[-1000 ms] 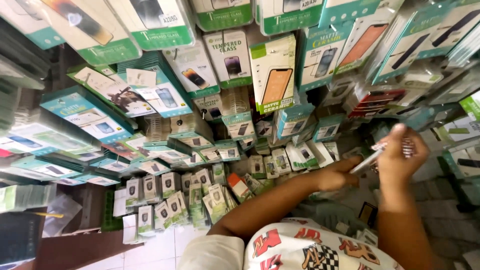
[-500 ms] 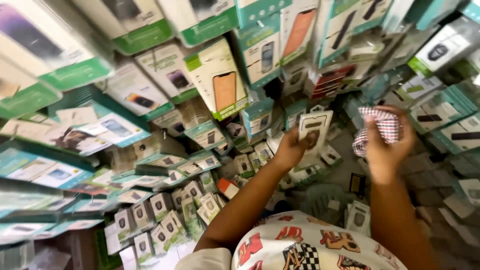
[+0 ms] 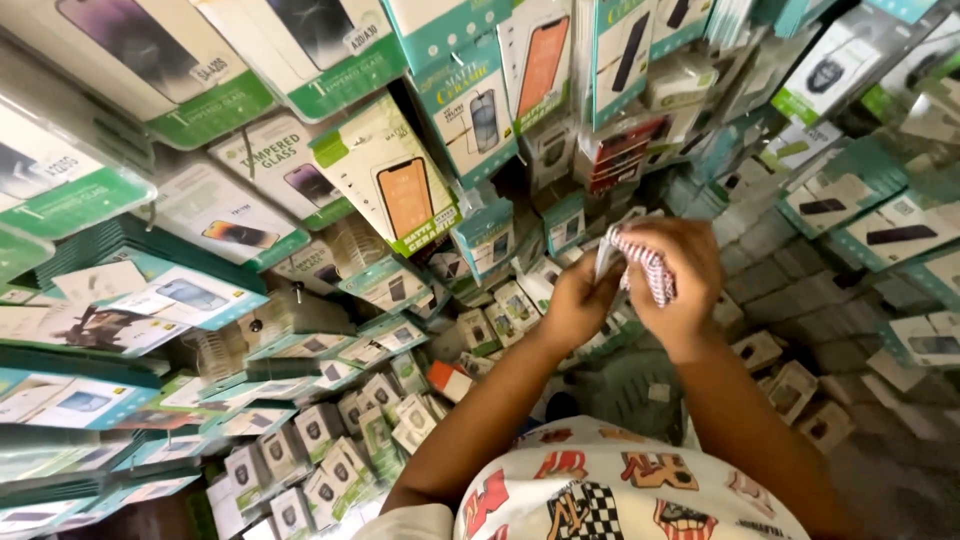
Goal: Sorting and inspecting boxes of mobile phone screen protectors in a stockroom.
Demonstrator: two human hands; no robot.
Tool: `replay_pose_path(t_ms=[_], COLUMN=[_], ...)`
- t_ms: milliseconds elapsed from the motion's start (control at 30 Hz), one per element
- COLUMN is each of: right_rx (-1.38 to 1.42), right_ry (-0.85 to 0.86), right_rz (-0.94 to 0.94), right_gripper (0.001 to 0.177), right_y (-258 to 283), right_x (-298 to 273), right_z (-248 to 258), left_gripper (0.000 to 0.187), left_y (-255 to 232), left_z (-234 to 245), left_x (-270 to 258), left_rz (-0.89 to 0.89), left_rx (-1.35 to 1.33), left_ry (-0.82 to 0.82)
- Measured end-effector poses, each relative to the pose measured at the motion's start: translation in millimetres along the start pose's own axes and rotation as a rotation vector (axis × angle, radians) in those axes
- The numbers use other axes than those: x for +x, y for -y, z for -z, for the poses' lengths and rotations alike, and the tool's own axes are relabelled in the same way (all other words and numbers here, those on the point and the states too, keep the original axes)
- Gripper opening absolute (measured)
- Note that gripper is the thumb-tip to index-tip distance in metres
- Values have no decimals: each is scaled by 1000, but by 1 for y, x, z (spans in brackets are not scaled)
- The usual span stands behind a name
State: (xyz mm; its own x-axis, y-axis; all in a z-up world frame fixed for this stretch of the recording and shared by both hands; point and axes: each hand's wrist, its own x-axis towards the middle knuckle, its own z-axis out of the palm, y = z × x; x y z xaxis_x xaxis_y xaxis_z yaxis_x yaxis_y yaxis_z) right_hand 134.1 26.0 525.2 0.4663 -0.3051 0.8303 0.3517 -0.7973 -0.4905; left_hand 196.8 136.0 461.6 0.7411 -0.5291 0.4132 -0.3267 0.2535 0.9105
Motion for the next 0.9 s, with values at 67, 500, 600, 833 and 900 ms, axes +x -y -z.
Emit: replay_pose_path(t_ms=[67,500,600,833,900], right_rx=[-78,-79,-13,-21,-49], right_ry=[-54,30,170,299,258], right_rz=[15,-39,-42,-600,-622], right_gripper=[21,18,15,34,34], right_y=[-30,-44,-27,-77,-80], right_x=[0,-12,-28,-62,-51], right_z=[-2,-29,-50,-88,-88], left_gripper=[6,4,19,10,9], left_y=[10,-9,28,92,91], left_z=[5,24,29,22,17], left_x=[0,3,5,27,39], left_rz=[-11,190,278,271,207], left_rx=[-20,-222,-12,-185,-129], left_ry=[-14,-184,-210,-234,-220])
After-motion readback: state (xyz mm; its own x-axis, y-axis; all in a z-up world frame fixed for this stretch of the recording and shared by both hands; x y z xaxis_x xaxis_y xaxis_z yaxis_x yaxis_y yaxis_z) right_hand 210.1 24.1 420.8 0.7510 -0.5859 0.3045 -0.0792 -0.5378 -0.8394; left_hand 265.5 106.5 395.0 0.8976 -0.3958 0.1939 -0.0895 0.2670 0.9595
